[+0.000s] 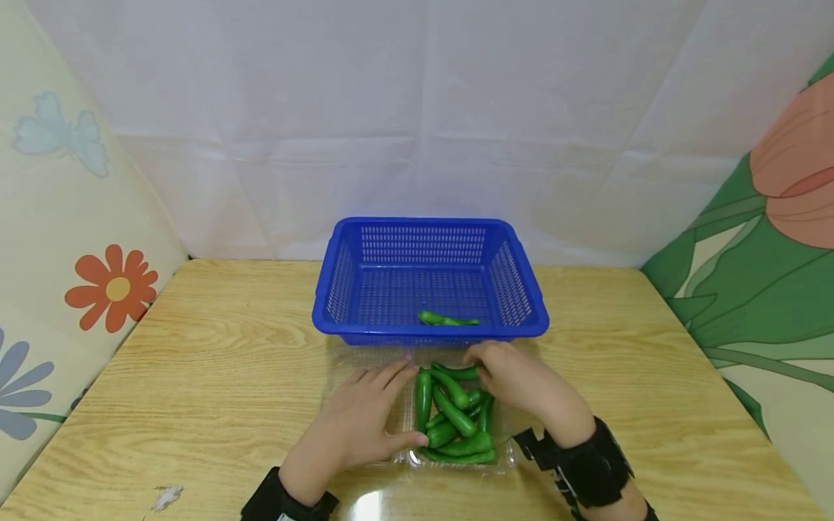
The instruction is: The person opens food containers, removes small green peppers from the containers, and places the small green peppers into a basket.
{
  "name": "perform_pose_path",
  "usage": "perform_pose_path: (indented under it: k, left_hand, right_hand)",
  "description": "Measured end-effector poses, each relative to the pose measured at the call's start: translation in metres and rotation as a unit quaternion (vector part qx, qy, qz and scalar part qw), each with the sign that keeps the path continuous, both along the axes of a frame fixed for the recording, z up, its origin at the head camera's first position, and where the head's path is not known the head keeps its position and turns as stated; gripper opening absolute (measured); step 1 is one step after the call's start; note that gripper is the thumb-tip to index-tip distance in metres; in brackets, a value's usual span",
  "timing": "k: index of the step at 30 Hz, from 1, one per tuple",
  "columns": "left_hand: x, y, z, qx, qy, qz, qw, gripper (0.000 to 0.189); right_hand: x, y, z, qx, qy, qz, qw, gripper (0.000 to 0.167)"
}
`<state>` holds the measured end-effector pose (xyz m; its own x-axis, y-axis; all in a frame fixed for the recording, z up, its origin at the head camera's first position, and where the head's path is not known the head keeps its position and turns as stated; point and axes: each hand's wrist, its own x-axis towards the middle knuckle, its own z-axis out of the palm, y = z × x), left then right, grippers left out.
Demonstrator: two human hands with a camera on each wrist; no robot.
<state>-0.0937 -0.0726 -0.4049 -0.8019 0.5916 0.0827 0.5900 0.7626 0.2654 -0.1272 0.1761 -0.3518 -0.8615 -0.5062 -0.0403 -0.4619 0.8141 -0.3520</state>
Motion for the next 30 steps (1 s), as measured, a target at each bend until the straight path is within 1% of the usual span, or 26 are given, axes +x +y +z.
perform_pose_path:
  k: [5, 7, 12, 18, 26, 30]
  left_hand:
    - [0.0007, 0.0003, -0.0013, -0.009, 0.021, 0.0, 0.9997, 0.091]
    - [0.0012, 0.0004, -0.0016, -0.008, 0.025, 0.004, 0.9997, 0.09]
    - [0.0033, 0.0009, -0.0016, -0.016, 0.026, 0.017, 0.9994, 0.092]
    - [0.0048, 0.0014, -0.0019, -0.028, 0.041, 0.023, 0.9985, 0.092]
    - [0.0045, 0.0026, -0.0002, -0.029, 0.029, 0.023, 0.9989, 0.092]
    - [0.0047, 0.0025, 0.0004, -0.027, 0.026, 0.021, 0.9991, 0.091]
  right_hand:
    - [0.0013, -0.0008, 0.0017, 0.016, -0.003, -0.009, 0.9998, 0.017]
    - [0.0017, -0.001, 0.0019, 0.019, -0.004, -0.012, 0.9997, 0.018]
    - [0.0014, -0.001, 0.0017, 0.011, -0.007, -0.006, 0.9999, 0.016]
    - [0.0017, -0.002, 0.0002, 0.011, -0.025, -0.012, 0.9995, 0.014]
    - [0.0047, -0.005, -0.0011, 0.027, -0.05, -0.018, 0.9982, 0.026]
    - [0.0044, -0.0053, -0.002, 0.026, -0.05, -0.013, 0.9983, 0.026]
